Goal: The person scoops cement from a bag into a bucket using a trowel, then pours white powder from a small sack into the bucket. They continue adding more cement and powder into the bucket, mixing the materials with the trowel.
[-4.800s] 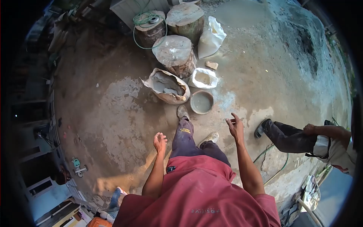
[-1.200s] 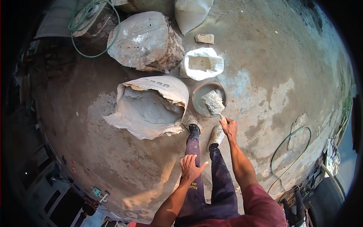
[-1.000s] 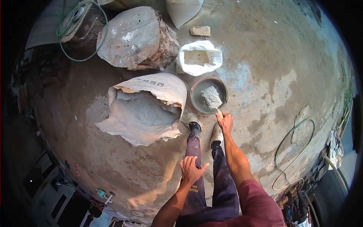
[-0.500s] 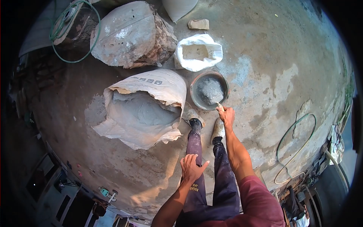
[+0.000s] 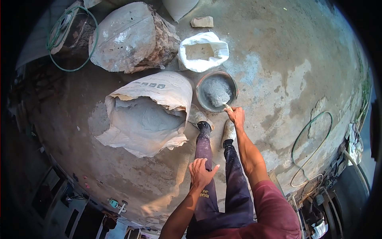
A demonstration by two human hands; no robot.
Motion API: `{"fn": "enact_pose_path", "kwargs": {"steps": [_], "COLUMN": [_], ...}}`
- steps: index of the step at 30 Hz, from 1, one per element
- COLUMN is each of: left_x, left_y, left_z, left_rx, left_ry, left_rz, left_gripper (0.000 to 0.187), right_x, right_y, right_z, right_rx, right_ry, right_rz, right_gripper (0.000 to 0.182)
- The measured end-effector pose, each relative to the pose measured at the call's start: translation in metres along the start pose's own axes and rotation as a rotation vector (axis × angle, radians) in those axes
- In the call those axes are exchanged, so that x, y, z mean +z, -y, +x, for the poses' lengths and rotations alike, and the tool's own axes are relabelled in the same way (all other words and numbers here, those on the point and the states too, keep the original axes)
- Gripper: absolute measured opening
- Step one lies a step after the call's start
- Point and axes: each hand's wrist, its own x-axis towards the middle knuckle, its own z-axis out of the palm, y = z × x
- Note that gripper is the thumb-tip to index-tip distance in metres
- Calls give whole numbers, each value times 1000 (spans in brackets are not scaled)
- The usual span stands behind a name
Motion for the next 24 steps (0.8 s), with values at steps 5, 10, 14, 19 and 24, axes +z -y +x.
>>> {"fn": "enact_pose_path", "kwargs": {"steps": [5, 10, 14, 19, 24], "left_x": [-8, -9, -8, -5, -5], "left_y": [-8, -9, -9, -9, -12], "left_z": [3, 4, 4, 7, 10], "left_rx": [-7, 13, 29, 62, 55], "left_ry": [32, 15, 3, -3, 32], "left_rz": [22, 32, 50, 83, 102], "left_gripper": [68, 67, 67, 68, 68], "right_x": [-2, -7, 0, -7, -4], "right_y": [-1, -7, -17, -15, -15], "right_z": [14, 16, 7, -5, -9], "right_rx": [11, 153, 25, 15, 37], "right_ry": [71, 202, 53, 102, 115], "right_rz": [-40, 57, -29, -19, 16], "right_gripper": [46, 47, 45, 45, 44]}}
